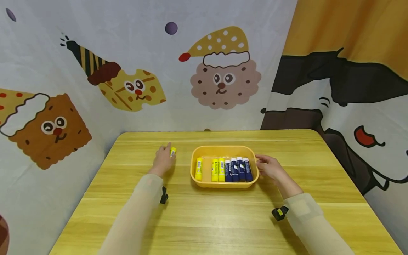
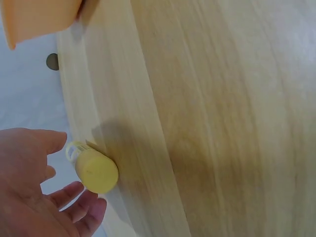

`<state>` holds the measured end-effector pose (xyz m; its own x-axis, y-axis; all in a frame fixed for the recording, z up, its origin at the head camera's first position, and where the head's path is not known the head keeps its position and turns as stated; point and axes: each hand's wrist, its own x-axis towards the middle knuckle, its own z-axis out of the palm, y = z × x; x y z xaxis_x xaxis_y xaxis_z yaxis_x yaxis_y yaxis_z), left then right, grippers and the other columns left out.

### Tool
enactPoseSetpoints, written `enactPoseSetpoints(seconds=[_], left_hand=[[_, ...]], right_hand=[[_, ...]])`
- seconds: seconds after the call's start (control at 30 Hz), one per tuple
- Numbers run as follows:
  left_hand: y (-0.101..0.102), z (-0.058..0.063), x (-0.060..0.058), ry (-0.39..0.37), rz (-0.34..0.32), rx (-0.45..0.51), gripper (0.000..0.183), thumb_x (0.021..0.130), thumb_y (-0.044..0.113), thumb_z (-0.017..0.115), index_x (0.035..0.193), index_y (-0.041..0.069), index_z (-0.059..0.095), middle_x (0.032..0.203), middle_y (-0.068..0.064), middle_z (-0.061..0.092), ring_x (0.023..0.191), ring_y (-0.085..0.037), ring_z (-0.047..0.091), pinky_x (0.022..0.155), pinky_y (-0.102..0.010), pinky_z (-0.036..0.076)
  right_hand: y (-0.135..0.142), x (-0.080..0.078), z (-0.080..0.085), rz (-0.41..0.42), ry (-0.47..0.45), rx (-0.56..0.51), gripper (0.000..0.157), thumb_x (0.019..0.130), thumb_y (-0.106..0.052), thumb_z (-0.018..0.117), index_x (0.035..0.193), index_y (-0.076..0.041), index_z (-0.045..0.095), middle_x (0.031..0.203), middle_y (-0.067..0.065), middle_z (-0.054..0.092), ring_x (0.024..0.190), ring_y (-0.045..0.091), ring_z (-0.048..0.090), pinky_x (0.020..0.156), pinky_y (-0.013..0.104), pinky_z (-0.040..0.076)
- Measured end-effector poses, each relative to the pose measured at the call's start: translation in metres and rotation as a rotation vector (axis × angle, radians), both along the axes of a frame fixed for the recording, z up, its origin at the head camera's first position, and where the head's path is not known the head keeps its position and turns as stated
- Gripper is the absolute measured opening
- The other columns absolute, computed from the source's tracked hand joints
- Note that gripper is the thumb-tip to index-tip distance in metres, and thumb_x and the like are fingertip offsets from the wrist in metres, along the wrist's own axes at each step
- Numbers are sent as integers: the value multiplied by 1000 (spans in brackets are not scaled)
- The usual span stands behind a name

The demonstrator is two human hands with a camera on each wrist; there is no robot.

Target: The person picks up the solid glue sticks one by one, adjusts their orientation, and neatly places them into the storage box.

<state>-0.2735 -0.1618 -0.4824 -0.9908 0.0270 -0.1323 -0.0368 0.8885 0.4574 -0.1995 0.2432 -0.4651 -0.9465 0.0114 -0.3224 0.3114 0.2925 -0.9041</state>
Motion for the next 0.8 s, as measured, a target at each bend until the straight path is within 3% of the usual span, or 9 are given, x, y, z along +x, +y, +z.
enactPoseSetpoints(seconds=[0.37,0.57,0.8], left_hand=[[-4,-4,0,-43,-28,-32,61,98,22,49,152,12,20,136,-28,35,106,-39,52,78,-45,50],[-5,-4,-2,-69,-53,-71,57,98,18,46,150,9,25,134,-28,37,104,-39,53,81,-48,49],[-7,1,-1,-137,-61,-54,56,97,15,43,150,8,24,132,-27,38,101,-35,51,84,-47,47]], right_hand=[[1,0,0,7,4,-9,47,98,-6,44,143,4,36,112,14,48,82,13,56,69,28,53],[0,0,0,5,7,-8,47,97,-5,45,142,4,36,111,13,49,80,13,56,67,26,53],[0,-1,-1,-4,8,-9,46,97,-5,45,141,4,38,108,12,49,78,12,55,65,25,53]])
